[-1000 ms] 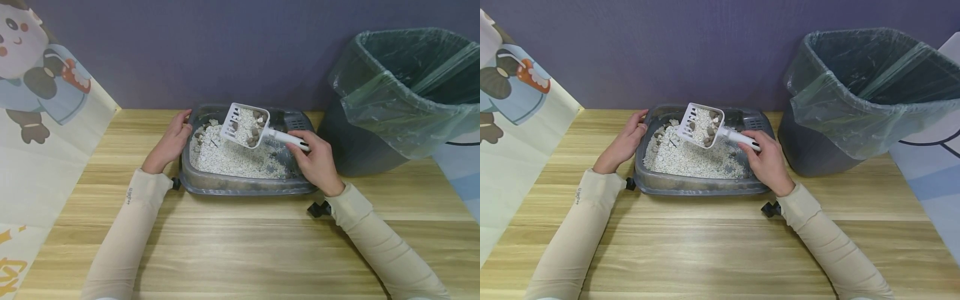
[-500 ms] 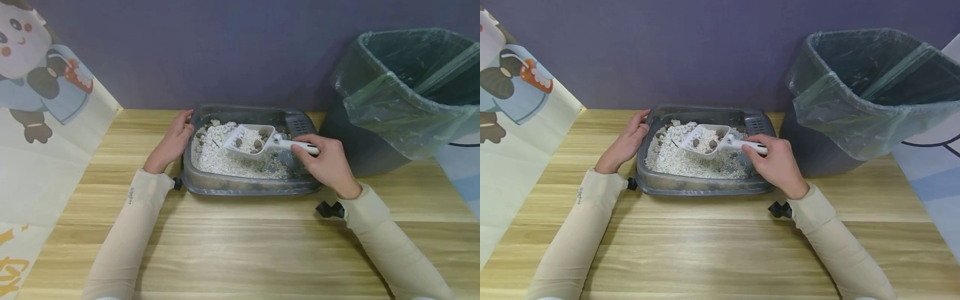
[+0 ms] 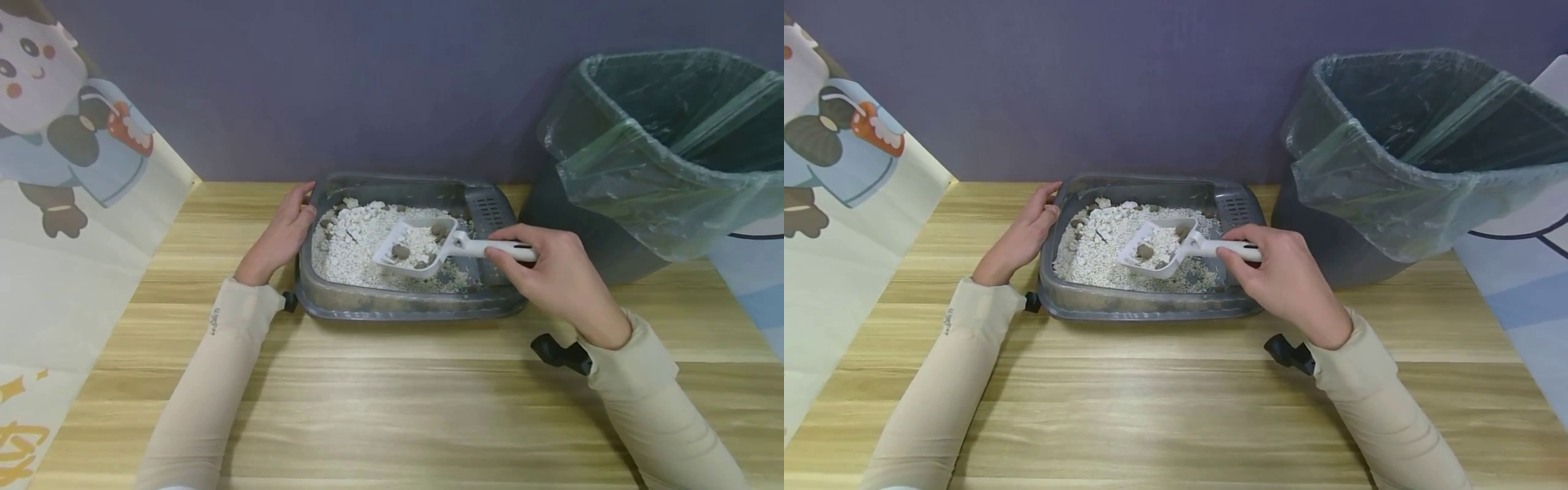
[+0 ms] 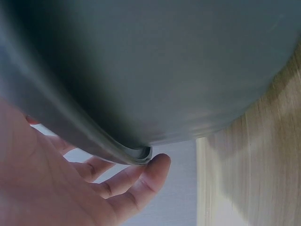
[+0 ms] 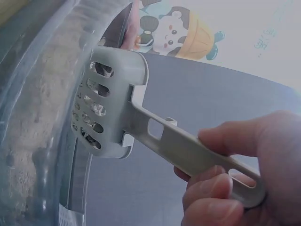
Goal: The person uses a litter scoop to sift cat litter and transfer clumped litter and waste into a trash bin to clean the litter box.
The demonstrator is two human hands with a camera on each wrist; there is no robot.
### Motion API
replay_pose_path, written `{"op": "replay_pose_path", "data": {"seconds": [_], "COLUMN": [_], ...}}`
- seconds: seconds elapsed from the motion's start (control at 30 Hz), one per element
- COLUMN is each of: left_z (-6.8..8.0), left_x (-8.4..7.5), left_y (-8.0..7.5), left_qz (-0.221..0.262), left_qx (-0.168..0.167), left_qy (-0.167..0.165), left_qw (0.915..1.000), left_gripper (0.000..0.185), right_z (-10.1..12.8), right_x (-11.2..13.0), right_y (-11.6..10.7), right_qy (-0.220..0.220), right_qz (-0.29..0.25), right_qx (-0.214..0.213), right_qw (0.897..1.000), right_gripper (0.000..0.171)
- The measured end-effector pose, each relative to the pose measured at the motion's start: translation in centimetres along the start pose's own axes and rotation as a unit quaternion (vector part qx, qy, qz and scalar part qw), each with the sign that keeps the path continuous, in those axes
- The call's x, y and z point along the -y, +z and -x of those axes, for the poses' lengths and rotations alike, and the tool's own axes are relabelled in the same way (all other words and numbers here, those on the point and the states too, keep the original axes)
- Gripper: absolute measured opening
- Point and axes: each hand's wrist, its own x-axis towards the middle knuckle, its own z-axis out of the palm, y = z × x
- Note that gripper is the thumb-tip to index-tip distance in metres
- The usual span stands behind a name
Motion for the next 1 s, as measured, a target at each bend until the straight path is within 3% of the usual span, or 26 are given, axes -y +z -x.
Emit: {"op": "replay_pose_path", "data": {"seconds": [0.33,0.5,0.7,1.0], "left_z": [0.1,0.0,0.0,0.1], "left_x": [0.2,0.2,0.0,0.0], "left_y": [0.0,0.1,0.1,0.0], "left_qz": [-0.004,-0.005,-0.003,-0.004], "left_qx": [-0.004,-0.007,-0.009,-0.004], "left_qy": [0.003,0.009,0.015,0.013], "left_qw": [1.0000,0.9999,0.9998,0.9999], "left_gripper": [0.053,0.053,0.052,0.052], "right_z": [-0.1,-0.3,-0.8,-1.6], "right_x": [-0.2,-0.6,-1.1,-2.9], "right_y": [0.0,0.6,2.1,4.4], "right_qy": [-0.033,-0.066,-0.096,-0.098], "right_qz": [0.013,-0.008,-0.078,-0.116], "right_qx": [-0.022,-0.095,-0.174,-0.167], "right_qw": [0.999,0.993,0.977,0.974], "right_gripper": [0.027,0.032,0.037,0.041]}}
